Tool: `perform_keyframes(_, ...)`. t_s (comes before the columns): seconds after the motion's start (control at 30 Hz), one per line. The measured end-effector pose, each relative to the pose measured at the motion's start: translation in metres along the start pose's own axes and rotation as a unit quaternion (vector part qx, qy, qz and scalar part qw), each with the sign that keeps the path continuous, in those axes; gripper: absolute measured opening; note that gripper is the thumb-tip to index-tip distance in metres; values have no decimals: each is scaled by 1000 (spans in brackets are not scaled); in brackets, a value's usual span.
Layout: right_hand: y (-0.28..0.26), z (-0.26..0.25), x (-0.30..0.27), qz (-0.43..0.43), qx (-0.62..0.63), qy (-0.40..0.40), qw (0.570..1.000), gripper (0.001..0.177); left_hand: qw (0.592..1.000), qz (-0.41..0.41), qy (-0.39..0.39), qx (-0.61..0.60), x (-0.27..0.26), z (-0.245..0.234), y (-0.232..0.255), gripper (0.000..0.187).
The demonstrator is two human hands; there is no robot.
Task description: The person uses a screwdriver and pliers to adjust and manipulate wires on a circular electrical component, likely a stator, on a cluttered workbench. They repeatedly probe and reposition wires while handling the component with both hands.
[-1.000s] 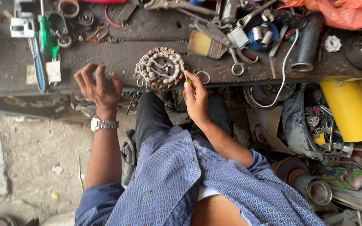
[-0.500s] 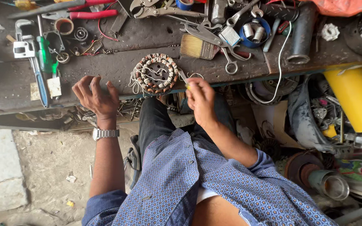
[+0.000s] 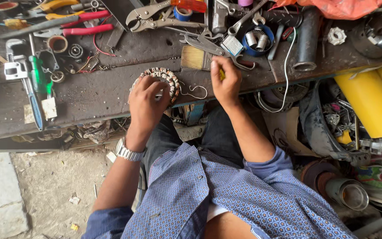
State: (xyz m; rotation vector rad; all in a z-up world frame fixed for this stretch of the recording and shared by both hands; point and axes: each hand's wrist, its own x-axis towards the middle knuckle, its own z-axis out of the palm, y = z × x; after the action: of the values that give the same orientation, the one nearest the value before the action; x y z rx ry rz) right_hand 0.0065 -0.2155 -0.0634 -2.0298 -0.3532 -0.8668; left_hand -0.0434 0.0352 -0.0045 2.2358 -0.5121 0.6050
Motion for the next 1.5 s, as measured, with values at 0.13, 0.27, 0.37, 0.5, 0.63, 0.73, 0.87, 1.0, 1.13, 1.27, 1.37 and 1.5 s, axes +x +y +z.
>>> perform_keyframes(0.13, -4, -2, -3, -19, -40, 3, 999, 10, 996, -8, -80, 33, 12, 14, -1, 10)
perform_keyframes(0.27, -7, -2, 0, -15, -36, 3, 999, 10, 991, 13, -105, 86, 16, 21, -2, 12)
perform_keyframes(0.37, -7, -1, 1, -12, -34, 4, 999, 10, 990, 39, -95, 94, 13, 20, 1, 11)
perform_keyframes(0.5, -6, -1, -1, -10, -33, 6, 999, 11, 994, 46, -70, 76, 13, 20, 2, 10)
perform_keyframes(0.63, -5, -1, -1, -8, -15, 9, 1000, 12, 987, 62, -117, 95, 20, 19, -3, 11)
perform_keyframes(0.73, -5, 0, 1, -12, -12, 16, 1000, 12, 981, 81, -134, 112, 28, 25, -4, 13)
perform_keyframes(0.87, -5, 0, -3, 5, -7, 17, 1000, 12, 983, 74, -128, 106, 24, 28, -4, 11)
perform_keyframes(1.0, -5, -1, -1, 11, -1, 17, 1000, 12, 989, 48, -104, 89, 19, 28, -6, 10)
perform_keyframes(1.13, -8, 0, 0, 4, -8, 17, 1000, 12, 987, 39, -118, 106, 15, 28, -8, 11)
perform_keyframes(1.27, -8, -1, 1, -1, -6, 16, 1000, 12, 981, 55, -134, 126, 24, 31, -10, 7)
perform_keyframes(1.37, -7, -1, 0, -3, -11, 14, 1000, 12, 979, 64, -138, 138, 28, 32, -9, 6)
perform_keyframes(1.5, -6, -2, 1, 5, -8, 7, 1000, 12, 980, 67, -138, 131, 33, 30, -8, 8)
